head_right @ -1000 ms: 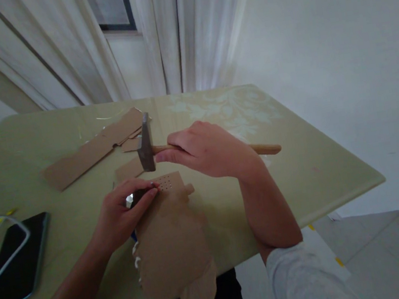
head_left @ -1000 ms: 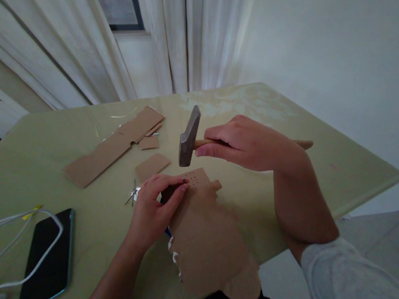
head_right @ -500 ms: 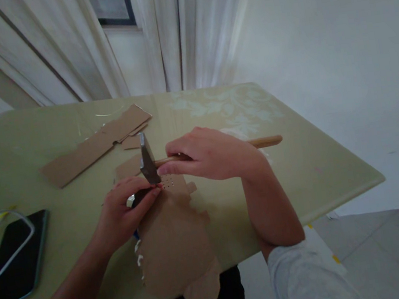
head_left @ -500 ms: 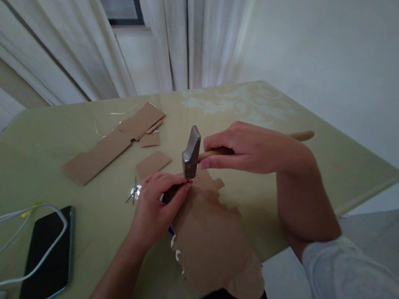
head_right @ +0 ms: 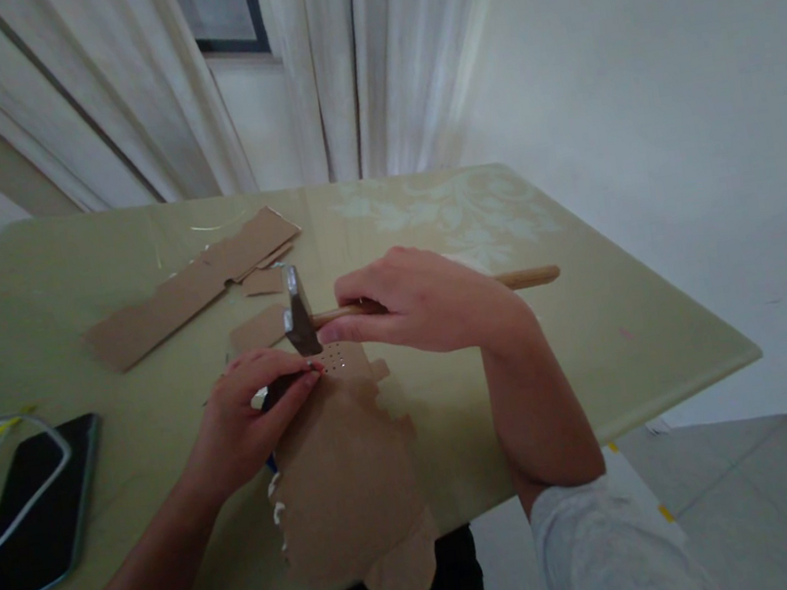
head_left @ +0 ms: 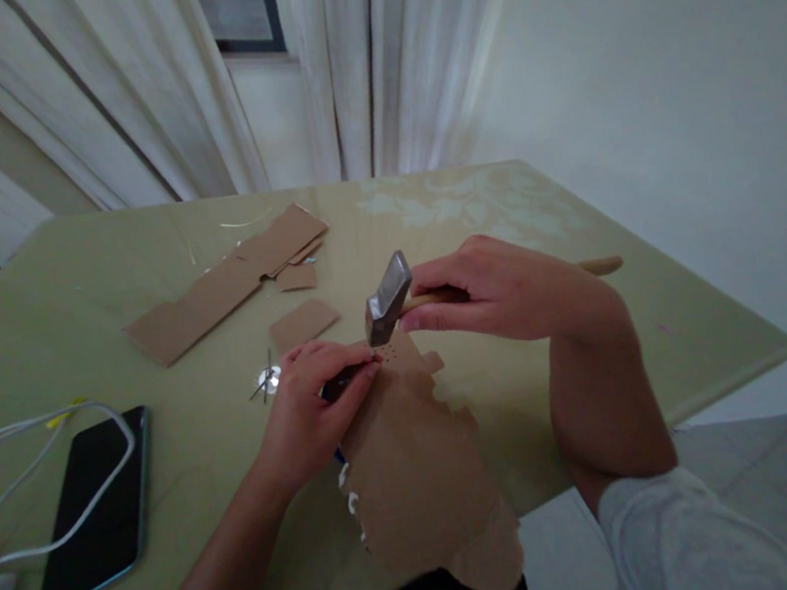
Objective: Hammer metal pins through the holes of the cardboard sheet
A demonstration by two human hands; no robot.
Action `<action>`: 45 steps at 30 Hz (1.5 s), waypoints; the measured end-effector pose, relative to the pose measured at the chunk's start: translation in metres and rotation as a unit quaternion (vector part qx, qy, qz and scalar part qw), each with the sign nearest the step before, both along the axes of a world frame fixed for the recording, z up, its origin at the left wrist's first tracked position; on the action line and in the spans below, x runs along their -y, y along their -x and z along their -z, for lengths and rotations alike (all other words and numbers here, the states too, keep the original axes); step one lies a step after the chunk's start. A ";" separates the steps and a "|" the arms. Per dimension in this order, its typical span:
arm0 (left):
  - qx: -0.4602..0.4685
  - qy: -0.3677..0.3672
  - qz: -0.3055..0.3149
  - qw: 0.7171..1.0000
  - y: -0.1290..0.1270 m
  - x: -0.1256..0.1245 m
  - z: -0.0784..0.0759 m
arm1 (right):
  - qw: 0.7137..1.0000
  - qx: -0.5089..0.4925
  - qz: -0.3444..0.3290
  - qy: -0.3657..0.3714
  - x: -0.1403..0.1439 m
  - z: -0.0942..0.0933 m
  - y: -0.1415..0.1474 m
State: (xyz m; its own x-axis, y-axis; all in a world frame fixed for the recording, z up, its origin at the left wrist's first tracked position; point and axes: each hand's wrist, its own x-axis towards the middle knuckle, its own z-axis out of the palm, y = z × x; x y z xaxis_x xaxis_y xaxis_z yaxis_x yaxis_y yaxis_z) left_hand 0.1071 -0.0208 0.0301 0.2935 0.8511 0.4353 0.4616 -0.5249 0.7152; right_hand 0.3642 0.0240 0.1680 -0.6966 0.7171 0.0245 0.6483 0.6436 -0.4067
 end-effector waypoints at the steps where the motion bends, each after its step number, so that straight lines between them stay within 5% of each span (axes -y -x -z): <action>1: -0.003 -0.001 0.000 1.000 0.000 0.000 0.000 | 1.000 -0.002 -0.004 0.002 0.000 0.000 0.000; 45: -0.015 -0.019 0.015 1.000 0.002 -0.001 -0.001 | 0.996 -0.046 -0.045 0.059 -0.005 -0.001 0.001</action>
State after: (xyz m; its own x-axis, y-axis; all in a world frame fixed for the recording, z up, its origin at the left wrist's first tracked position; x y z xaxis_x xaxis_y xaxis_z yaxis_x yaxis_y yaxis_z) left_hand 0.1055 -0.0195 0.0313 0.3316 0.8247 0.4582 0.4670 -0.5655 0.6798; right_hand 0.3633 0.0292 0.1687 -0.7562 0.6543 0.0108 0.5471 0.6412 -0.5381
